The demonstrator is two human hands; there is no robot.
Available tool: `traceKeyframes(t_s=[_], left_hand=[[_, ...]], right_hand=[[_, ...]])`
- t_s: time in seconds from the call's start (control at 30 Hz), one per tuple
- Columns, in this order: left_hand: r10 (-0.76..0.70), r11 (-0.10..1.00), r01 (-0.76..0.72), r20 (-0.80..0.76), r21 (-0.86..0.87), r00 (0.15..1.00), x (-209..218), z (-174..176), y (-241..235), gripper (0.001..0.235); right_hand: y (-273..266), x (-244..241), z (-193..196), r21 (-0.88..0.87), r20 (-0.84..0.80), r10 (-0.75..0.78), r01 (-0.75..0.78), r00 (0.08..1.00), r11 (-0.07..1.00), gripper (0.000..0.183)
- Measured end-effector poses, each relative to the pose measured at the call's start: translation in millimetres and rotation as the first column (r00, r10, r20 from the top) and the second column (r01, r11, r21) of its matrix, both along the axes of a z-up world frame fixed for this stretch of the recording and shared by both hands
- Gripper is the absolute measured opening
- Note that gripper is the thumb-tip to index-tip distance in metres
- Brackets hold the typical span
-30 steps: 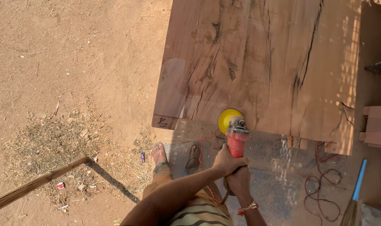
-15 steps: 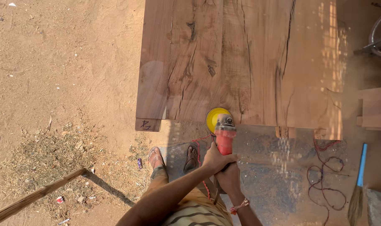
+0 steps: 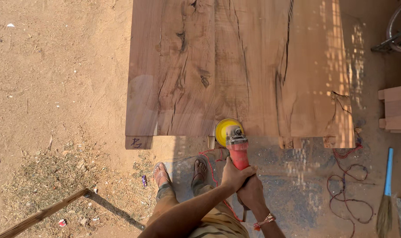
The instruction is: The person uses a handheld electric sander to smooth the surface of a large wooden plank. They move the sander across the wood in various directions, covering different sections of the plank.
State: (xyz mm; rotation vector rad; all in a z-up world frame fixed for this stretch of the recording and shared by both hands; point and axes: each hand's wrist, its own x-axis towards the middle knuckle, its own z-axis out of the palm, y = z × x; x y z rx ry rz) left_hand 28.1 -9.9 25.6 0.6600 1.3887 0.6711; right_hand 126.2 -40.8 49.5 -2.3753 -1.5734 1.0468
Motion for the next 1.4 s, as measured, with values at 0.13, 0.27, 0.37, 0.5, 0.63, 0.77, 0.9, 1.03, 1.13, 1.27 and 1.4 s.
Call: traceKeyframes(t_s=[0.13, 0.27, 0.37, 0.5, 0.63, 0.77, 0.9, 1.03, 1.13, 1.27, 1.4], left_hand=[[-0.253, 0.966, 0.252, -0.007, -0.057, 0.967, 72.3, -4.4, 7.3, 0.086], [-0.44, 0.898, 0.441, -0.06, 0.006, 0.896, 128.7, -16.9, 22.6, 0.096], [-0.55, 0.828, 0.559, -0.12, 0.05, 0.826, 130.3, -26.3, 36.8, 0.103], [-0.419, 0.907, 0.421, -0.146, -0.017, 0.896, 78.0, -23.4, 27.8, 0.105], [0.011, 1.0, -0.011, -0.137, 0.004, 0.99, -19.9, -13.6, 13.8, 0.092], [0.408, 0.91, -0.409, 0.028, 0.066, 0.913, -128.5, -6.3, 21.3, 0.052], [0.552, 0.822, -0.565, 0.139, 0.074, 0.822, -207.6, -4.4, 49.1, 0.041], [0.456, 0.859, -0.479, 0.155, 0.184, 0.877, -199.1, -11.3, 69.9, 0.051], [0.292, 0.941, -0.3, 0.073, 0.155, 0.954, -145.5, -9.9, 70.2, 0.072], [-0.059, 0.998, 0.059, -0.058, -0.002, 0.997, -81.3, -11.8, 69.9, 0.098], [-0.263, 0.964, 0.262, -0.036, -0.037, 0.964, -32.7, -15.9, 67.7, 0.104]], right_hand=[[-10.0, 77.9, -17.5, -0.032, -0.015, -0.206, 0.206, 0.978, 0.978, 0.05], [-19.9, 124.3, -34.8, 0.125, -0.131, -0.361, 0.376, 0.924, 0.918, 0.04], [-18.5, 114.7, -43.0, 0.128, -0.29, -0.455, 0.505, 0.842, 0.853, 0.037], [-11.3, 67.8, -25.8, 0.029, -0.145, -0.304, 0.311, 0.942, 0.95, 0.042], [17.5, -17.9, -10.2, -0.004, -0.097, 0.043, -0.044, 0.994, 0.999, 0.058], [52.9, -123.2, -8.0, 0.021, -0.218, 0.348, -0.352, 0.912, 0.936, 0.049], [96.9, -198.4, -14.5, 0.139, -0.245, 0.516, -0.497, 0.821, 0.856, 0.055], [107.4, -191.7, -20.2, 0.094, -0.191, 0.418, -0.407, 0.888, 0.909, 0.048], [90.8, -143.8, 0.5, 0.106, -0.224, 0.224, -0.205, 0.948, 0.973, 0.051], [71.7, -86.6, 6.8, -0.089, -0.011, -0.047, 0.046, 0.999, 0.995, 0.049], [51.8, -33.7, -13.4, 0.039, 0.034, -0.107, 0.105, 0.994, 0.994, 0.048]])
